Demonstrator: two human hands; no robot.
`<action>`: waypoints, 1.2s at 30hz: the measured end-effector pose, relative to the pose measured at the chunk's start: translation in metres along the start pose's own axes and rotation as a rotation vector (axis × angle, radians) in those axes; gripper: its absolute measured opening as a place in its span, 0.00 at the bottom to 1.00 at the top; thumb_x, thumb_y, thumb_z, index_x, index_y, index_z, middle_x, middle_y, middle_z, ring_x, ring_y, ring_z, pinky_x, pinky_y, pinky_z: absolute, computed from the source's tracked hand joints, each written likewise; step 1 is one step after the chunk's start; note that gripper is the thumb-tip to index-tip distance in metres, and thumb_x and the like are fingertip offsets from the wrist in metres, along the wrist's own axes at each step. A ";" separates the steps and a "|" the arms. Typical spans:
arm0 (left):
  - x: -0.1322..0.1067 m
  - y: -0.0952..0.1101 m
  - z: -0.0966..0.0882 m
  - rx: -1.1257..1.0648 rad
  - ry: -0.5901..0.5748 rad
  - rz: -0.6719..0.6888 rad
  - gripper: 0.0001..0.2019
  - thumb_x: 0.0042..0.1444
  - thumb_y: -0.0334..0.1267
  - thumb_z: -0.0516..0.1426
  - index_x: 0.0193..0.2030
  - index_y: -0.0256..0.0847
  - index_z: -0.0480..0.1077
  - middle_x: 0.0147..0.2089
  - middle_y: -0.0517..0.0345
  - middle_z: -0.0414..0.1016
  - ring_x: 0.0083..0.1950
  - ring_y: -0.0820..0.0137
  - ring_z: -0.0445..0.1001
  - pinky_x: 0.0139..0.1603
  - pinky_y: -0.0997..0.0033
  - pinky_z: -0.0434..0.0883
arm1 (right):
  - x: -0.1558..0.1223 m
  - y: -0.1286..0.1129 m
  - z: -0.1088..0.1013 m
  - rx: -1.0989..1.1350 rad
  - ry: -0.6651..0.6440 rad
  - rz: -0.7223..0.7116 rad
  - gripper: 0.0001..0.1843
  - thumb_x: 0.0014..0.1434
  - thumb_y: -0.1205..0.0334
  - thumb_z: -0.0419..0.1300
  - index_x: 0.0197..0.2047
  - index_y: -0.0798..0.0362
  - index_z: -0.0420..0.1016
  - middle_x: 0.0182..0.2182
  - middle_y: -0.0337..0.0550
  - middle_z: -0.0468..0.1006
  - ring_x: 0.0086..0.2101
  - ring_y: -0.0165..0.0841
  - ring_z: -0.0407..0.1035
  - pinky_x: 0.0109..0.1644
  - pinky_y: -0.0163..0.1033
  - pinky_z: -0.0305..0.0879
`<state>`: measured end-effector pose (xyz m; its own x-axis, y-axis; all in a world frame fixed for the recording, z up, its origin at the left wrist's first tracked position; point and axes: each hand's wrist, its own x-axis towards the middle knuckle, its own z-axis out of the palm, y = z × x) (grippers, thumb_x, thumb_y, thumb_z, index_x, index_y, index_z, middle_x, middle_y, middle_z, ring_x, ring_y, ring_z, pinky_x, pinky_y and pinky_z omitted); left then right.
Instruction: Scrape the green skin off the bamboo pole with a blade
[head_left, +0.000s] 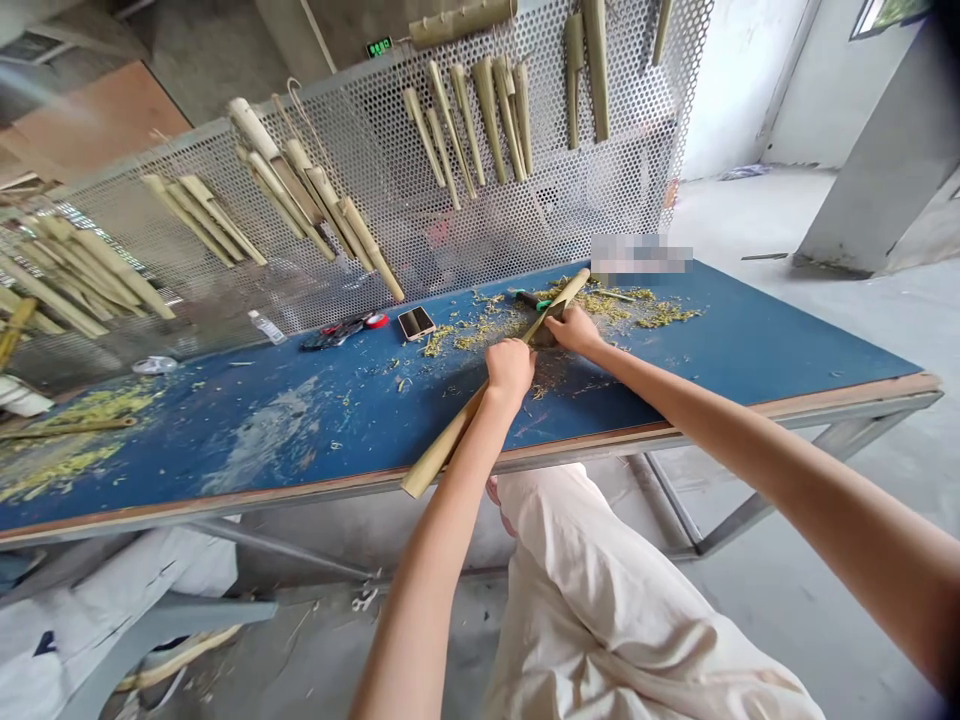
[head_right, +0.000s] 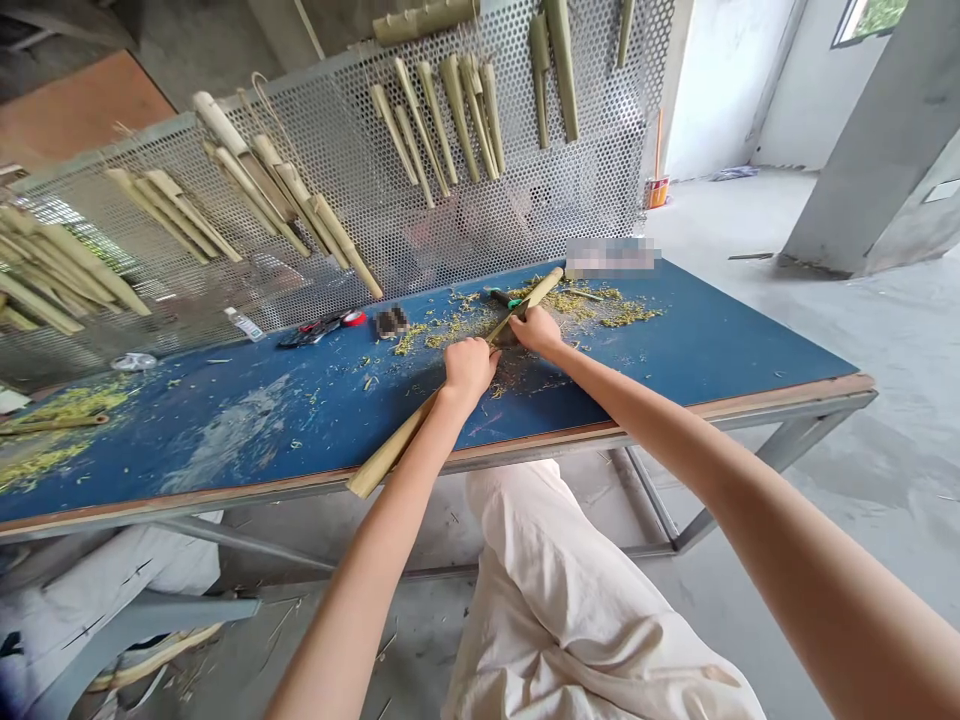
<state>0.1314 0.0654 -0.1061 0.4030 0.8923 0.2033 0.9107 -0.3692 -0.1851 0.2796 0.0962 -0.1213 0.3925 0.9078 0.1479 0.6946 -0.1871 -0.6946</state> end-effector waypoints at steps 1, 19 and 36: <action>0.000 0.000 0.000 0.001 0.002 0.002 0.21 0.71 0.44 0.51 0.53 0.24 0.74 0.49 0.32 0.79 0.50 0.55 0.80 0.46 0.67 0.71 | 0.000 0.000 0.000 -0.005 -0.007 -0.005 0.18 0.66 0.56 0.55 0.25 0.51 0.65 0.24 0.47 0.74 0.29 0.37 0.71 0.33 0.36 0.66; -0.001 0.000 -0.001 -0.007 0.013 -0.004 0.21 0.71 0.44 0.52 0.52 0.25 0.75 0.48 0.34 0.79 0.50 0.55 0.80 0.45 0.66 0.72 | 0.002 0.000 -0.002 -0.088 0.052 -0.009 0.18 0.65 0.55 0.57 0.25 0.51 0.64 0.25 0.47 0.73 0.29 0.38 0.70 0.35 0.38 0.65; 0.000 -0.001 0.000 -0.022 0.008 -0.017 0.22 0.71 0.46 0.52 0.52 0.25 0.75 0.48 0.33 0.79 0.50 0.54 0.80 0.45 0.66 0.71 | 0.003 0.003 -0.006 0.070 -0.022 0.046 0.20 0.65 0.59 0.58 0.21 0.51 0.65 0.17 0.43 0.69 0.26 0.35 0.69 0.34 0.37 0.66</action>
<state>0.1306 0.0661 -0.1060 0.3883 0.8963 0.2139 0.9191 -0.3599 -0.1604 0.2863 0.0963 -0.1188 0.4092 0.9070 0.0993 0.6316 -0.2030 -0.7483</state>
